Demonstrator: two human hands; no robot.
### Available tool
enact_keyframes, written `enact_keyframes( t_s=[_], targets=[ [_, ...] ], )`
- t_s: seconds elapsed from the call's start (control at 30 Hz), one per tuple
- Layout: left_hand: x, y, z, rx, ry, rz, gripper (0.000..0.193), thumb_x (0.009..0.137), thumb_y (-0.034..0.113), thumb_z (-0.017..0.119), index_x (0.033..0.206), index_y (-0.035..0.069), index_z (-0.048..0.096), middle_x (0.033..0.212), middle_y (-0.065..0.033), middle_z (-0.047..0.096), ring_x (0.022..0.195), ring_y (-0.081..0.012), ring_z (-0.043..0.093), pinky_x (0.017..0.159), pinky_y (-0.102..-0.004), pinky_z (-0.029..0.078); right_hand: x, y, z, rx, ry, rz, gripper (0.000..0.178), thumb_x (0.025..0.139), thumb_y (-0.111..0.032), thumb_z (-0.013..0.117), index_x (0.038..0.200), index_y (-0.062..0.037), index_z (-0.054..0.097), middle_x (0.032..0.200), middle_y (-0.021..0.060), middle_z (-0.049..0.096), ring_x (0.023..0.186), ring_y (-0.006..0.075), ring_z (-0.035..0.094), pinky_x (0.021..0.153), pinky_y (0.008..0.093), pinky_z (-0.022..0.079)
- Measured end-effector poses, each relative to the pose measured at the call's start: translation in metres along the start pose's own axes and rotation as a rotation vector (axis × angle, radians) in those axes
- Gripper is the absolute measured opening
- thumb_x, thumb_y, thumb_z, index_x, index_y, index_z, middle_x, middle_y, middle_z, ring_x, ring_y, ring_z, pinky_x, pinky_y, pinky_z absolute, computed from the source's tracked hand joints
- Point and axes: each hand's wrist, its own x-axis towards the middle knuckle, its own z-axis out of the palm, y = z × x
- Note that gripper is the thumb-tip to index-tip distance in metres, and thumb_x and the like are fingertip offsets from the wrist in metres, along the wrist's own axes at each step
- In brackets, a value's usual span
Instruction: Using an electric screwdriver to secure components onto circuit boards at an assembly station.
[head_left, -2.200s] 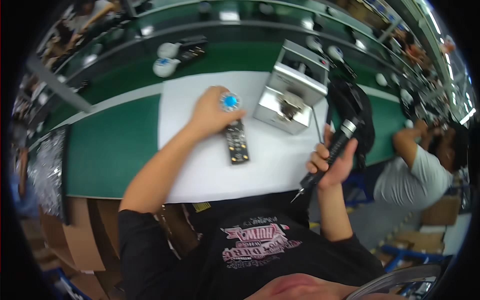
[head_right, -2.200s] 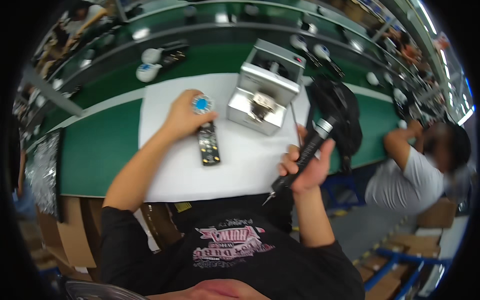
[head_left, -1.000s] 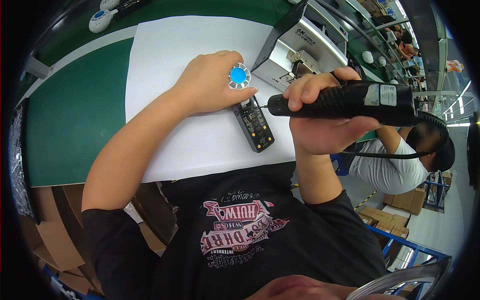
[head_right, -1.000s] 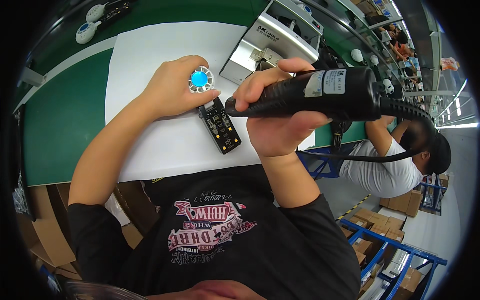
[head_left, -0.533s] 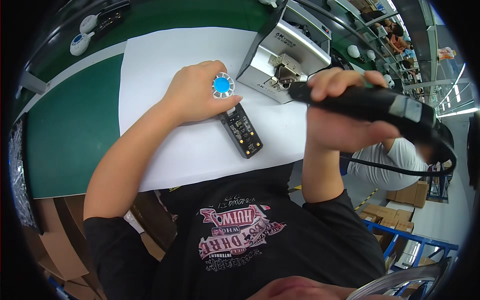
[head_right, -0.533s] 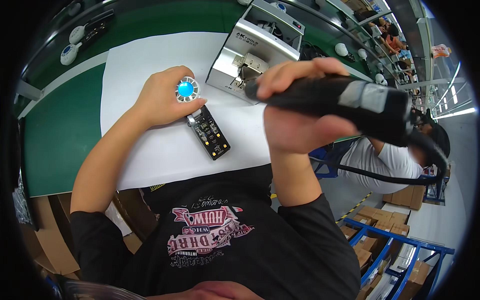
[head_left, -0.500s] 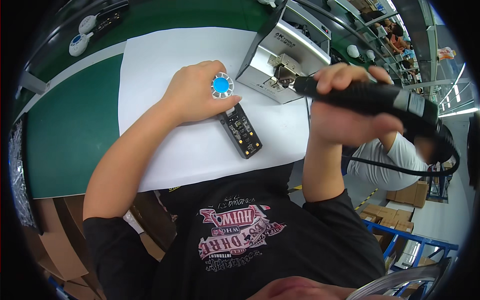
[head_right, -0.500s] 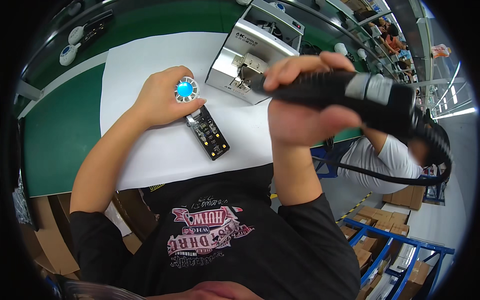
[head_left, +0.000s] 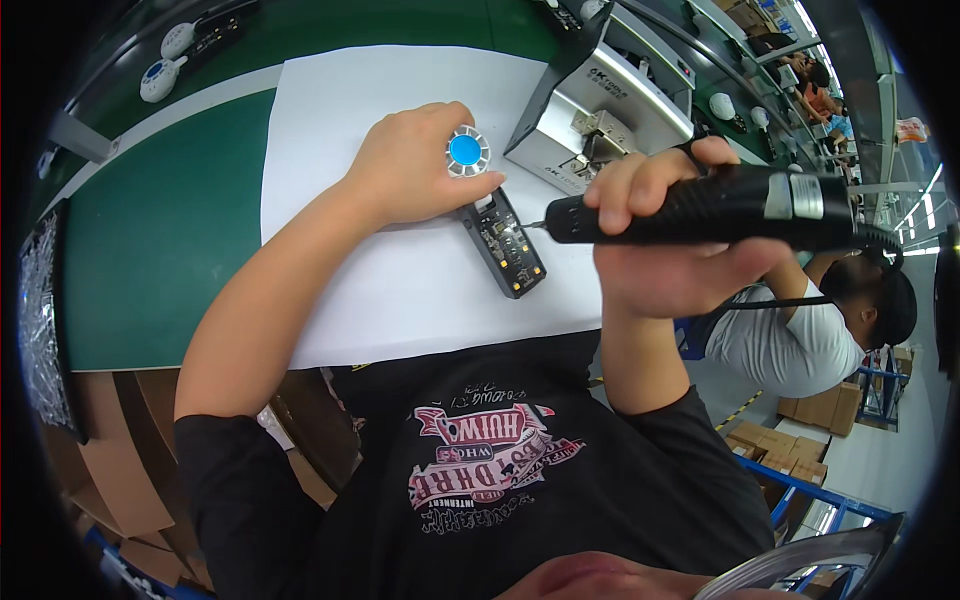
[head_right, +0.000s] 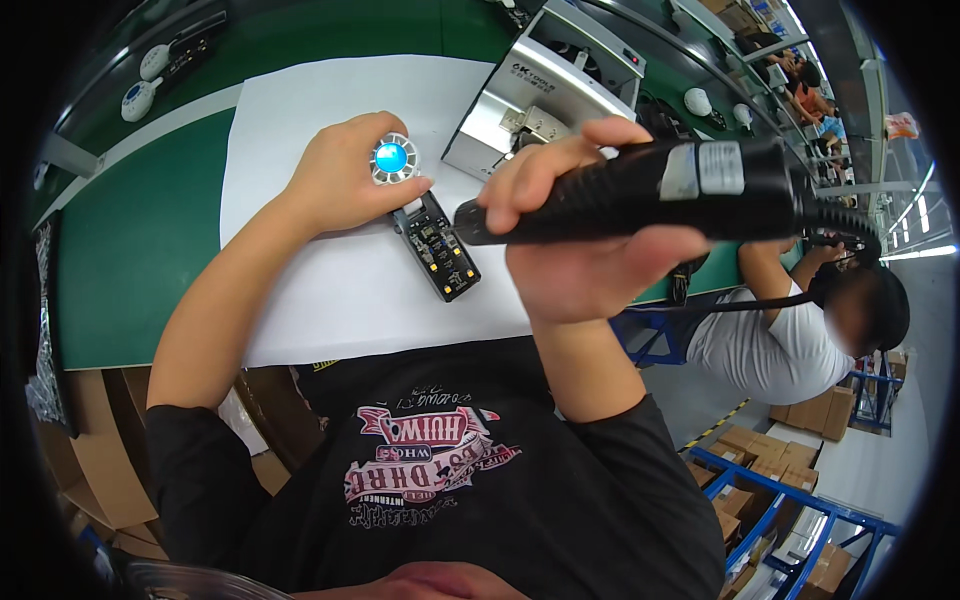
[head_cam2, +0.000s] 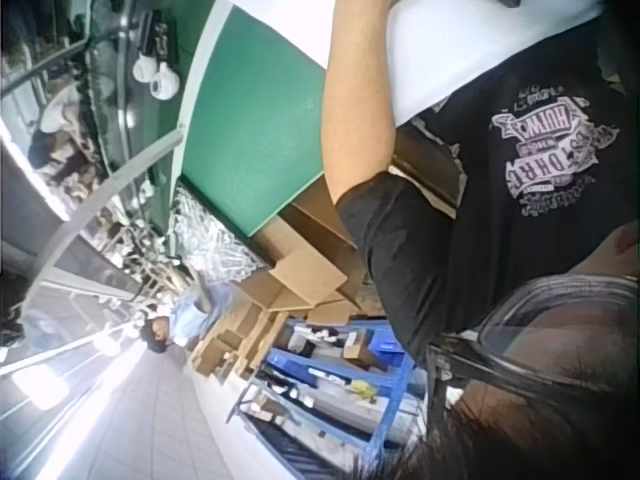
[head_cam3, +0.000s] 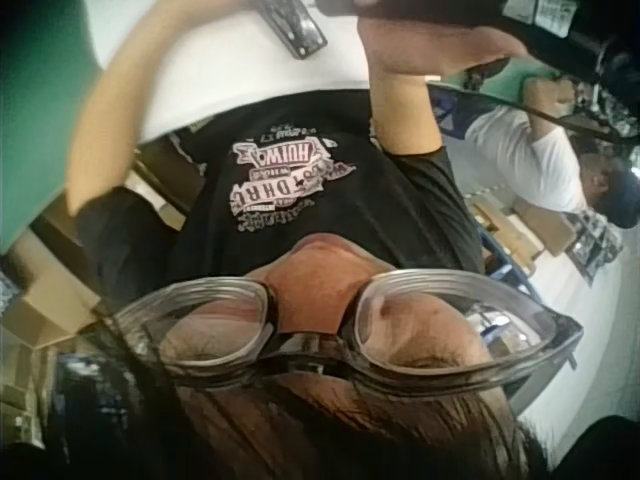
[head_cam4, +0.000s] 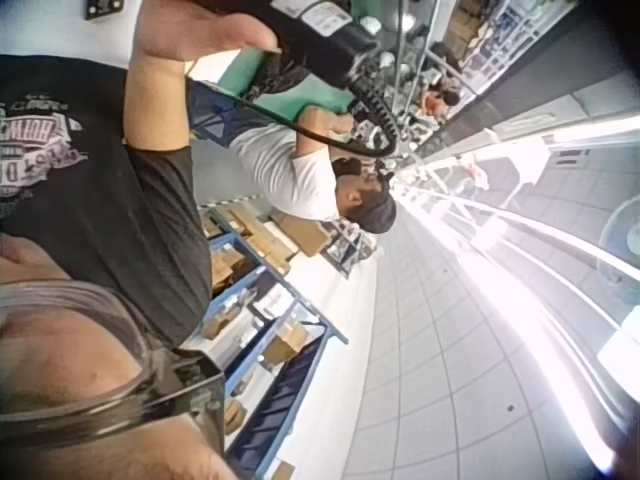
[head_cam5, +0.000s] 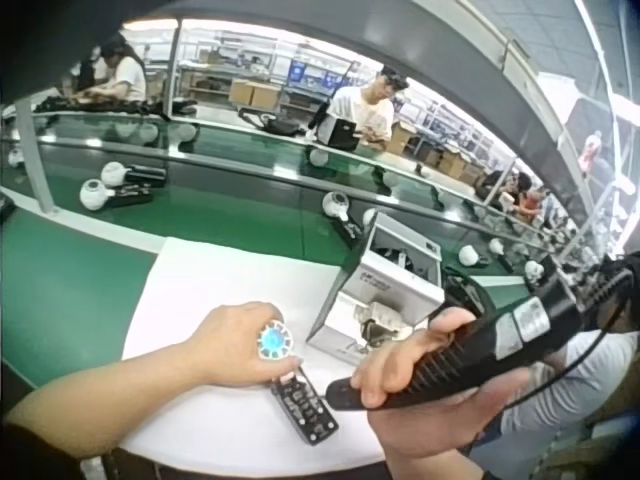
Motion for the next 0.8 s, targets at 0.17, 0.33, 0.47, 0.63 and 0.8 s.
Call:
enact_keyframes(
  t_s=[0.17,0.33,0.47,0.63,0.8],
  targets=[
    [-0.001,0.001,-0.001,-0.016,0.001,-0.005,0.058,0.075,0.052,0.078,0.102,0.001,0.067,0.096,-0.0163,0.071,0.089,-0.0345,0.069,0.078,-0.0419,0.054,-0.005,0.020,0.010,0.034,-0.057,0.008,0.093,0.089,-0.085,0.039,0.142,-0.0098,0.046,0.091,0.0103,0.064,0.072,0.0226,0.061,0.073,0.0424,0.050],
    [0.000,0.001,0.000,-0.013,-0.005,0.002,0.060,0.075,0.052,0.077,0.103,0.000,0.068,0.097,-0.0171,0.071,0.090,-0.0356,0.069,0.078,-0.0424,0.054,-0.007,0.028,0.009,0.018,-0.034,0.007,0.094,0.088,-0.086,0.038,0.142,-0.0092,0.046,0.091,0.0108,0.064,0.072,0.0227,0.061,0.072,0.0426,0.050],
    [-0.001,0.001,0.000,-0.005,0.006,0.014,0.061,0.076,0.053,0.077,0.102,-0.001,0.068,0.097,-0.0177,0.071,0.091,-0.0363,0.068,0.079,-0.0432,0.054,-0.007,0.032,0.011,0.003,-0.074,0.013,0.094,0.088,-0.086,0.038,0.141,-0.0089,0.046,0.091,0.0112,0.064,0.072,0.0229,0.061,0.071,0.0426,0.050],
    [0.010,0.006,-0.005,0.034,-0.064,0.002,0.060,0.076,0.052,0.076,0.102,-0.001,0.068,0.097,-0.0182,0.070,0.091,-0.0365,0.068,0.079,-0.0436,0.054,0.002,0.038,0.004,0.089,-0.111,0.067,0.092,0.088,-0.086,0.039,0.136,-0.0082,0.049,0.089,0.0121,0.064,0.071,0.0234,0.062,0.071,0.0422,0.050],
    [0.004,0.005,-0.004,0.066,-0.043,0.016,0.058,0.077,0.052,0.076,0.102,0.000,0.068,0.097,-0.0180,0.070,0.091,-0.0361,0.069,0.078,-0.0432,0.055,0.020,-0.008,-0.014,-0.107,0.039,-0.124,0.089,0.088,-0.086,0.039,0.128,-0.0083,0.052,0.087,0.0126,0.064,0.069,0.0237,0.062,0.070,0.0419,0.051]
  ],
)
